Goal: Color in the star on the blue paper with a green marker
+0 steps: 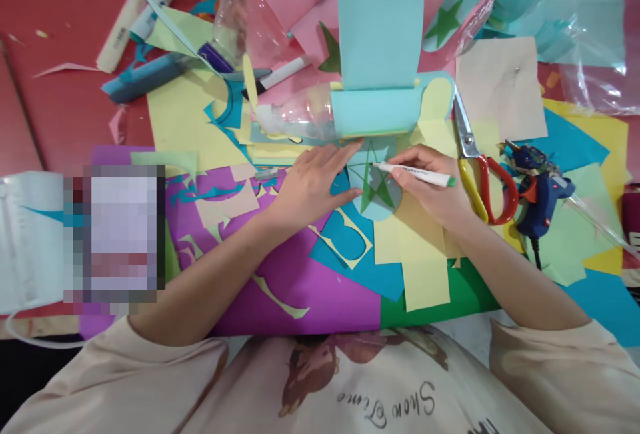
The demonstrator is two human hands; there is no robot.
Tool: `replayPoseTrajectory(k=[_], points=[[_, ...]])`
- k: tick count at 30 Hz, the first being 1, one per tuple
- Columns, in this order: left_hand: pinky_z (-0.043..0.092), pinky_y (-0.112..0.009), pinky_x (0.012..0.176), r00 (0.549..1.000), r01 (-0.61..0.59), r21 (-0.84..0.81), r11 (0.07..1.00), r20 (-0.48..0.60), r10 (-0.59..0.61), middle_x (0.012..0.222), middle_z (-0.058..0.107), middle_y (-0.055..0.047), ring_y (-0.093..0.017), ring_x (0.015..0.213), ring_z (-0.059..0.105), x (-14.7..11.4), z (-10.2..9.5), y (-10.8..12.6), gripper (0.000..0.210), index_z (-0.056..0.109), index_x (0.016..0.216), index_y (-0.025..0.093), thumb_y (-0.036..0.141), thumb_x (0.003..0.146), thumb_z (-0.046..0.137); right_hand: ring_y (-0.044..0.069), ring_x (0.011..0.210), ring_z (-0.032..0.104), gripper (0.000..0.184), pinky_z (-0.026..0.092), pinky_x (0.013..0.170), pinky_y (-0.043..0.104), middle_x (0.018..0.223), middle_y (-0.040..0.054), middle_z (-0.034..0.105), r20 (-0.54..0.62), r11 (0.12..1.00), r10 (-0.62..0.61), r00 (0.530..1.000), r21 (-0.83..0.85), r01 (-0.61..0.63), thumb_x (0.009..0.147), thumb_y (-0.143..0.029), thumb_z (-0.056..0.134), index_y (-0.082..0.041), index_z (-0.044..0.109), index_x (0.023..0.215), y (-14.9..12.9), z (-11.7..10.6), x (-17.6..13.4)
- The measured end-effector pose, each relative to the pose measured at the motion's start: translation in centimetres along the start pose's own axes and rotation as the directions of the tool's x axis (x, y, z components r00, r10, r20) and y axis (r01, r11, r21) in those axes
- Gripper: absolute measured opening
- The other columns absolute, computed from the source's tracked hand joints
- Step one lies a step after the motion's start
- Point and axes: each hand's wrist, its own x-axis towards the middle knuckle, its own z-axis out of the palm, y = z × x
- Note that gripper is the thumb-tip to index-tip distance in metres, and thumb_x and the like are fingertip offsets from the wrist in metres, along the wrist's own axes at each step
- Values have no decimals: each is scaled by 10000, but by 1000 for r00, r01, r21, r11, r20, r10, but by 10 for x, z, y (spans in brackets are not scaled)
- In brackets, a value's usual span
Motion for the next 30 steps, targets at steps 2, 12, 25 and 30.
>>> replayPoseTrajectory(k=[2,12,25,30], points=[[435,-400,923,1000,-3,1,1000,1,3,1051,633,-107,-267,997,592,0,0,0,608,407,1412,158,437,888,540,123,666,570,135,441,580,253,752,14,651,1,1000,6,1000,-12,-6,823,-321,672,-188,663,842,-1,0,0],[437,-396,921,1000,-5,1,1000,6,5,1018,626,-99,-260,976,587,0,-1,0,614,414,1408,150,440,883,546,99,610,504,149,370,526,235,699,5,610,54,999,-14,998,-46,17,834,-309,655,-165,663,796,-1,-1,0],[444,-400,900,999,-30,18,999,-18,30,1032,636,-117,-273,984,598,0,1,-1,630,405,1410,114,444,892,546,83,545,471,112,326,491,225,597,-17,590,89,996,1,996,-91,7,756,-186,643,-160,631,647,-5,0,0],[443,-400,906,1000,-22,21,1000,-7,22,1039,637,-115,-272,992,599,0,0,0,626,399,1416,113,438,899,537,101,598,520,116,372,530,236,664,-6,610,-7,1000,-8,1000,-12,8,807,-263,639,-182,650,724,2,-1,2]])
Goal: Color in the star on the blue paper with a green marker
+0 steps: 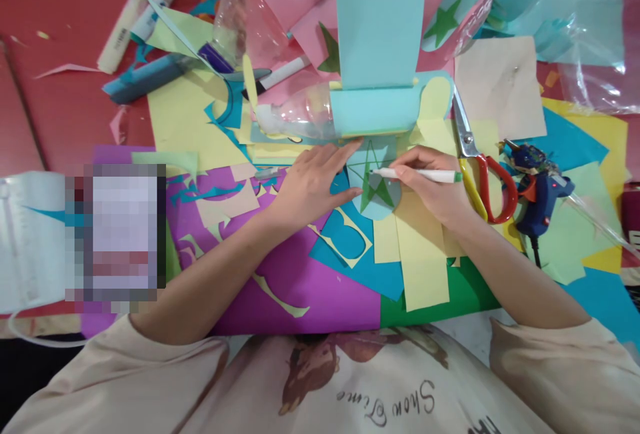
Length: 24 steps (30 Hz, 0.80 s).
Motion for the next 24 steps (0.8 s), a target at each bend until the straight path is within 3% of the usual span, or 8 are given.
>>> replayPoseTrajectory(k=[10,24], points=[[432,-404,934,1000,11,-12,1000,4,-11,1094,632,-122,-275,1037,592,0,1,-1,635,387,1422,126,433,891,551,95,632,515,138,388,552,231,732,0,613,-17,999,-28,999,-30,27,851,-310,632,-179,658,815,0,0,0],[455,-389,900,1000,1,11,1000,-17,0,1013,639,-103,-255,965,602,0,1,-1,604,434,1397,121,439,896,545,82,570,469,112,336,510,228,637,-18,590,41,993,-31,999,-108,35,815,-192,627,-160,651,709,-8,0,-1]])
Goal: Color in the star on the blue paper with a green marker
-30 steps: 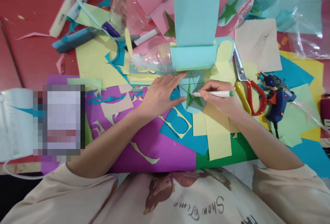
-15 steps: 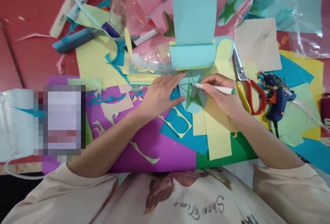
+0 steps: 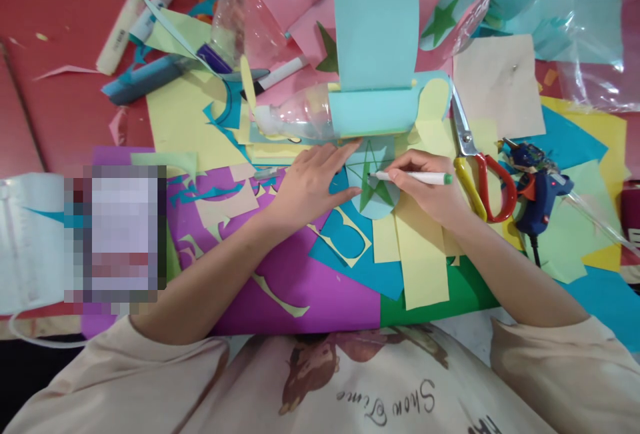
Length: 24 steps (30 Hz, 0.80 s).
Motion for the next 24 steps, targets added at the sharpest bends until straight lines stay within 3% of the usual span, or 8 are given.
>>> replayPoseTrajectory(k=[7,17,24], points=[[454,-396,895,1000,-1,-8,1000,2,1,1017,636,-103,-258,968,599,0,1,-1,613,425,1403,130,446,892,544,97,587,504,122,358,537,242,636,-7,618,29,998,55,998,7,-55,787,-185,614,-161,651,673,0,0,0],[442,-400,916,999,23,-25,999,23,-23,1052,636,-108,-270,1003,597,0,-1,1,616,402,1415,149,439,891,543,95,578,480,126,351,536,243,628,-14,595,-9,998,38,999,52,-37,804,-217,623,-168,648,690,1,0,0],[449,-401,906,1000,15,-23,1000,20,-15,1030,640,-110,-269,985,600,0,-2,1,610,418,1401,131,434,888,548,102,598,495,140,360,539,242,648,-5,600,28,999,28,999,28,-28,817,-259,634,-169,655,712,2,0,-1]])
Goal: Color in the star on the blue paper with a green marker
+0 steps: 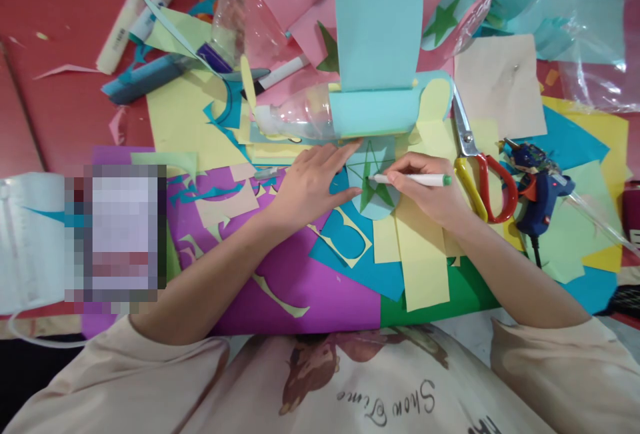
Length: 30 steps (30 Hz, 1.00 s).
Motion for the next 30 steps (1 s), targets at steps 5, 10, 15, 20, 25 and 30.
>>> replayPoseTrajectory(k=[5,10,15,20,25,30], points=[[446,-396,907,1000,-5,7,1000,5,5,1042,642,-113,-268,990,601,0,-1,0,614,413,1407,129,448,896,532,102,592,495,131,363,547,245,633,-7,605,-34,1000,15,999,6,-15,796,-215,627,-169,645,675,-1,-1,1],[452,-397,903,1000,-9,17,1000,-3,9,1030,647,-113,-267,985,607,0,0,0,611,425,1398,120,441,893,547,97,577,485,123,361,536,242,624,-12,600,-19,1000,15,1000,-17,-15,795,-205,621,-169,652,681,-2,-1,1],[449,-396,906,1000,-1,11,1000,1,1,1056,645,-116,-273,1001,606,0,0,0,621,406,1410,135,441,889,551,110,609,525,128,389,554,248,649,-7,624,-30,999,26,999,30,-25,784,-211,633,-180,641,660,2,-2,2],[438,-405,918,1000,1,2,1000,5,-1,1071,641,-114,-276,1019,598,0,1,-1,621,393,1416,150,441,889,545,105,590,515,144,377,512,239,665,-8,595,-103,995,33,994,99,-22,831,-303,629,-194,647,738,11,-2,4],[436,-406,922,1000,5,-5,1000,-1,-5,1074,638,-108,-274,1022,594,0,2,-1,617,397,1413,164,439,883,554,107,612,526,146,389,514,233,681,-5,588,-103,995,32,994,96,-22,840,-327,637,-197,652,776,13,-1,4],[441,-399,924,1000,-5,6,1000,1,5,1072,640,-122,-275,1020,597,0,0,0,619,418,1401,121,453,893,541,104,626,519,153,389,529,234,704,-1,601,-97,998,-1,995,64,8,844,-327,644,-187,656,784,10,-1,2]])
